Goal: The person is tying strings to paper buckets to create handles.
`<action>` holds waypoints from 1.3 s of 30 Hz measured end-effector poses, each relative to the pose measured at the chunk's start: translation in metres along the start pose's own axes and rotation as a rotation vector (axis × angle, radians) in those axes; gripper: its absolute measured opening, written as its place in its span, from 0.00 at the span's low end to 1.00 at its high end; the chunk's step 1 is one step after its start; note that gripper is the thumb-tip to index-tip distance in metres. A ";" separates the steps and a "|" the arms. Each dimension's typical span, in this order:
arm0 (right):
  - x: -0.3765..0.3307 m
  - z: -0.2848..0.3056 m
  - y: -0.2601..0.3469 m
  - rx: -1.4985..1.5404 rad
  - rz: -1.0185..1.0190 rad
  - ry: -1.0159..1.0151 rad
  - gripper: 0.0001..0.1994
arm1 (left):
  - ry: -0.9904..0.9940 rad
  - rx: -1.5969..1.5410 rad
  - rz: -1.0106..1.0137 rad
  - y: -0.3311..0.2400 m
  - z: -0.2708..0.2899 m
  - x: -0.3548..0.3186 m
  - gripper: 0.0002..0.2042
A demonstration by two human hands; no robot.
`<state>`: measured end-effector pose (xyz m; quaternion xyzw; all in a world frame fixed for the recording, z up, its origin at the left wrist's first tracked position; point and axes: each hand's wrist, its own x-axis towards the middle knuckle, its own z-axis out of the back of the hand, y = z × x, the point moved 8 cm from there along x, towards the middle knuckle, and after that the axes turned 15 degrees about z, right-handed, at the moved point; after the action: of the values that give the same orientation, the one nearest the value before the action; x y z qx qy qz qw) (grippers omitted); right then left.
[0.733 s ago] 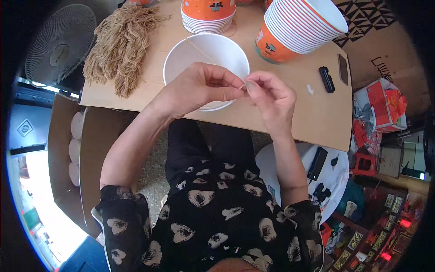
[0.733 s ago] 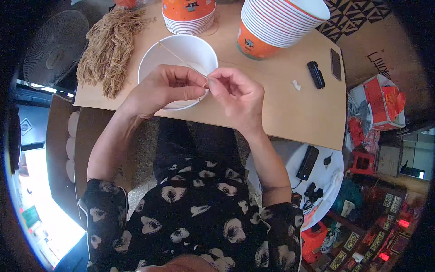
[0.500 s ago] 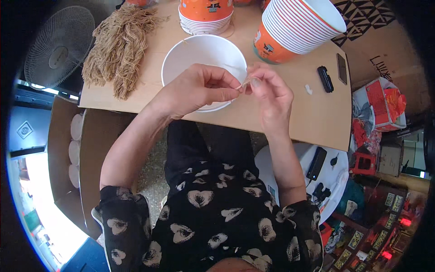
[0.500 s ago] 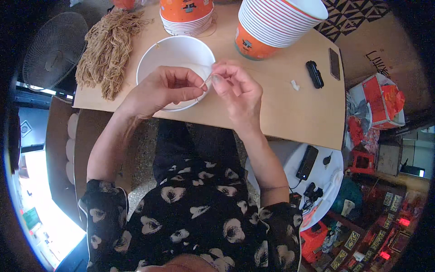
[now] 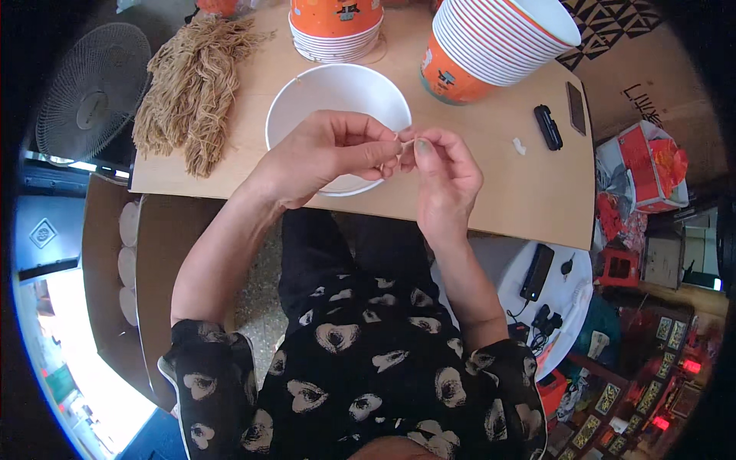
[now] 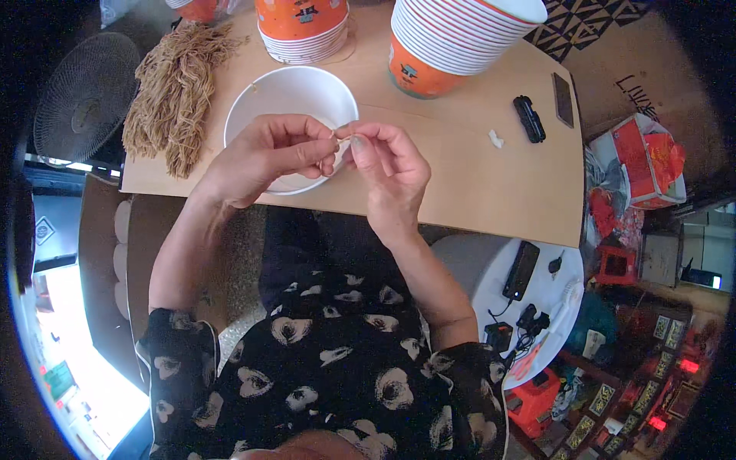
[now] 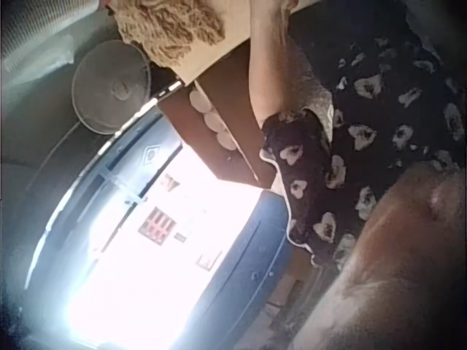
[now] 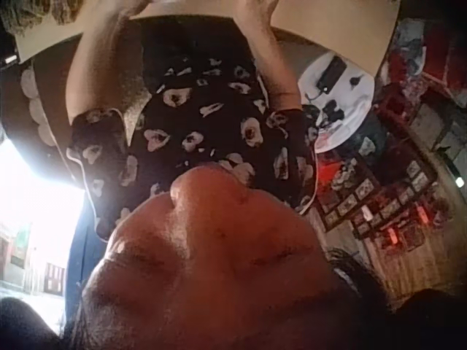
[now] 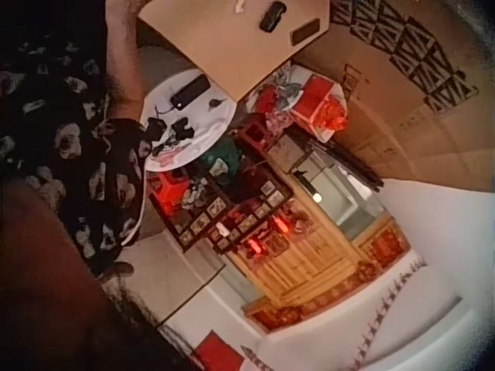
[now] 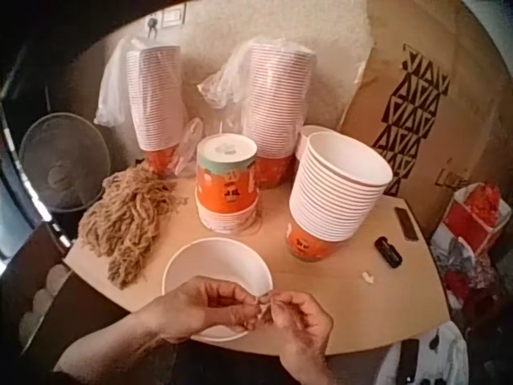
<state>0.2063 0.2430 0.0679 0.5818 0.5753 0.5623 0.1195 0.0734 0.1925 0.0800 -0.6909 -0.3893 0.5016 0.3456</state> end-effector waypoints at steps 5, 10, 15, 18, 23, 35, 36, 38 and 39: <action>0.002 -0.003 0.002 0.073 -0.096 -0.052 0.17 | -0.092 0.040 -0.056 0.000 0.003 -0.004 0.08; -0.003 0.001 -0.009 0.077 -0.352 0.108 0.26 | -0.131 0.123 -0.097 -0.004 0.002 -0.007 0.07; 0.000 -0.010 -0.005 -0.255 -0.426 0.337 0.26 | -0.110 0.137 -0.069 -0.002 0.001 -0.007 0.07; 0.000 -0.001 -0.014 -0.101 -0.354 0.186 0.27 | -0.104 0.133 -0.058 -0.001 0.001 -0.007 0.08; -0.006 -0.006 -0.010 0.036 -0.363 0.129 0.21 | -0.112 0.177 -0.055 -0.002 0.002 -0.009 0.08; 0.004 -0.003 0.011 -0.150 -0.177 0.200 0.05 | -0.117 0.210 -0.095 -0.006 0.010 -0.009 0.10; 0.005 -0.001 0.015 -0.198 -0.123 0.177 0.05 | -0.111 0.193 -0.091 -0.004 0.010 -0.008 0.10; 0.005 0.000 0.020 -0.213 -0.093 0.159 0.05 | -0.073 0.154 -0.087 -0.005 0.010 -0.006 0.11; 0.006 0.002 0.022 -0.227 -0.068 0.140 0.05 | -0.034 0.113 -0.078 -0.005 0.009 -0.006 0.11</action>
<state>0.2180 0.2425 0.0875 0.5040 0.5343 0.6586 0.1631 0.0627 0.1901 0.0843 -0.6460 -0.3930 0.5205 0.3965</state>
